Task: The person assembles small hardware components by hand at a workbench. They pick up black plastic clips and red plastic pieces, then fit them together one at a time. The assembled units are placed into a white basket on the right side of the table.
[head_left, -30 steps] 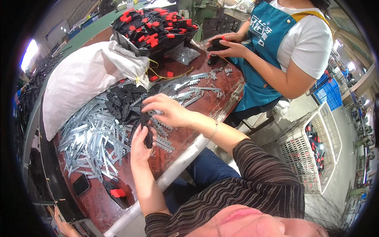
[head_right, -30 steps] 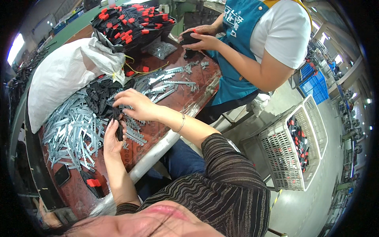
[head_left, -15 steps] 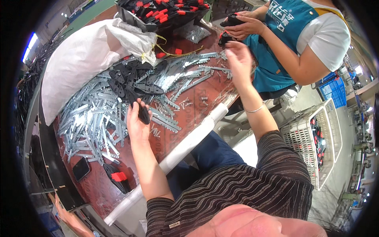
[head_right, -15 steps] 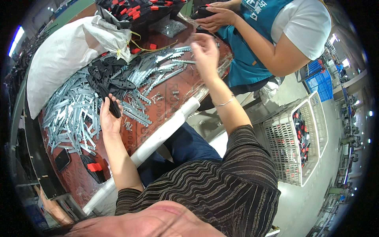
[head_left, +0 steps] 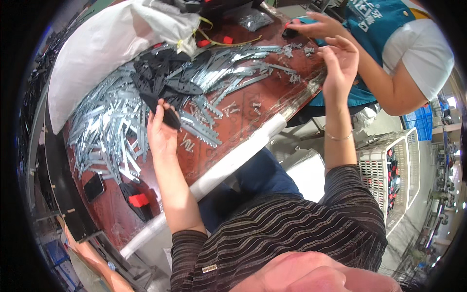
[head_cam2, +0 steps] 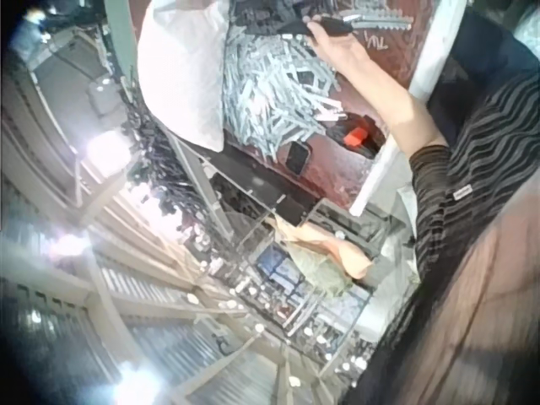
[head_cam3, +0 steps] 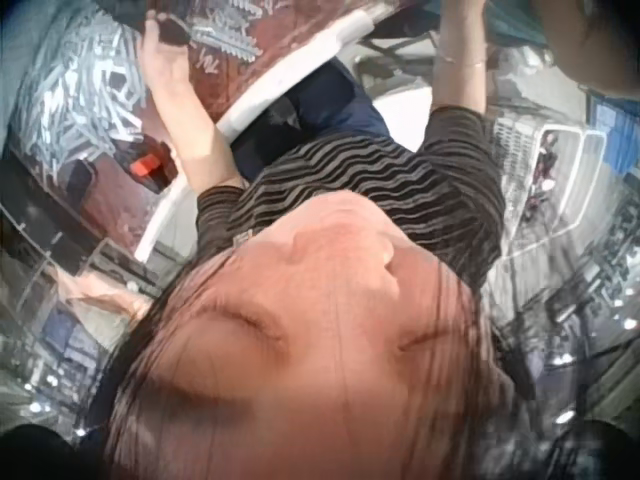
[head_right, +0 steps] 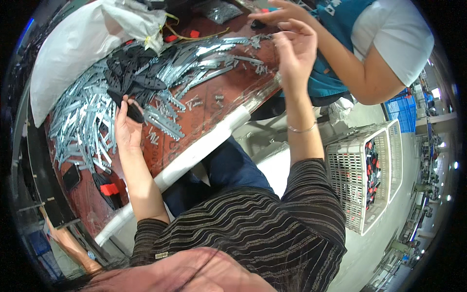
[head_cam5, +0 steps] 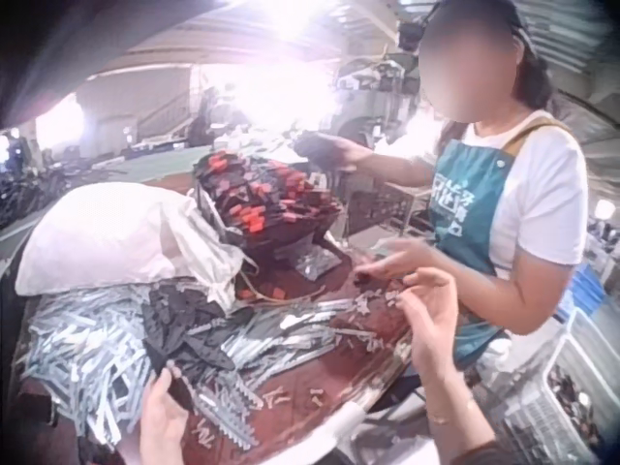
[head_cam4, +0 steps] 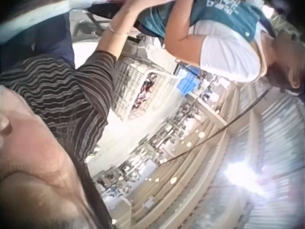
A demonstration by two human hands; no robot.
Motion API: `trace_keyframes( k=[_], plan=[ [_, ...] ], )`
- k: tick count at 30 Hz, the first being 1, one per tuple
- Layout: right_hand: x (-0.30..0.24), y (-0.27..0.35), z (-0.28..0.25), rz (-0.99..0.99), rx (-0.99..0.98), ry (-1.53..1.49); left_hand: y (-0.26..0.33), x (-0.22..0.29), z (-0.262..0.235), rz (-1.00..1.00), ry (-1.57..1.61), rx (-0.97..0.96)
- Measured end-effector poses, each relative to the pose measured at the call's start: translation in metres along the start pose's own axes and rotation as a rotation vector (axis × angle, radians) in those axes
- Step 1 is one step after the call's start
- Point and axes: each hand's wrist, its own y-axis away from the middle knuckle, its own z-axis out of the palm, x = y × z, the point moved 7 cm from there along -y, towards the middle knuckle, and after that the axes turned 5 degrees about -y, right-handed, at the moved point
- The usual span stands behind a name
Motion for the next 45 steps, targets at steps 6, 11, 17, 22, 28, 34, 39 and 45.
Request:
trace_keyframes(
  k=[6, 11, 17, 22, 28, 34, 39, 45],
  plan=[
    [-0.008, 0.083, 0.126, 0.070, -1.022, 0.118, -0.005, -0.006, -0.009, -0.053, -0.009, 0.023],
    [-0.018, 0.124, 0.185, 0.055, -1.048, 0.112, -0.013, -0.011, -0.018, -0.082, 0.055, 0.052],
    [-0.046, 0.109, 0.230, 0.013, -0.902, -0.069, -0.004, -0.008, 0.001, -0.182, 0.118, -0.218],
    [-0.082, 0.111, 0.246, -0.259, -0.772, -0.169, -0.009, -0.004, 0.002, -0.102, 0.177, -0.161],
    [-0.014, 0.140, 0.228, -0.033, -0.985, 0.133, -0.024, 0.004, -0.022, -0.050, 0.242, 0.051],
    [0.032, 0.180, 0.191, 0.294, -1.074, 0.348, -0.011, 0.018, -0.022, 0.049, 0.259, 0.098],
    [0.025, 0.199, 0.212, 0.040, -1.146, 0.329, -0.010, 0.015, -0.036, 0.065, 0.231, 0.103],
    [0.038, 0.208, 0.228, -0.125, -1.151, 0.397, -0.020, 0.011, -0.026, 0.039, 0.196, -0.004]
  ],
)
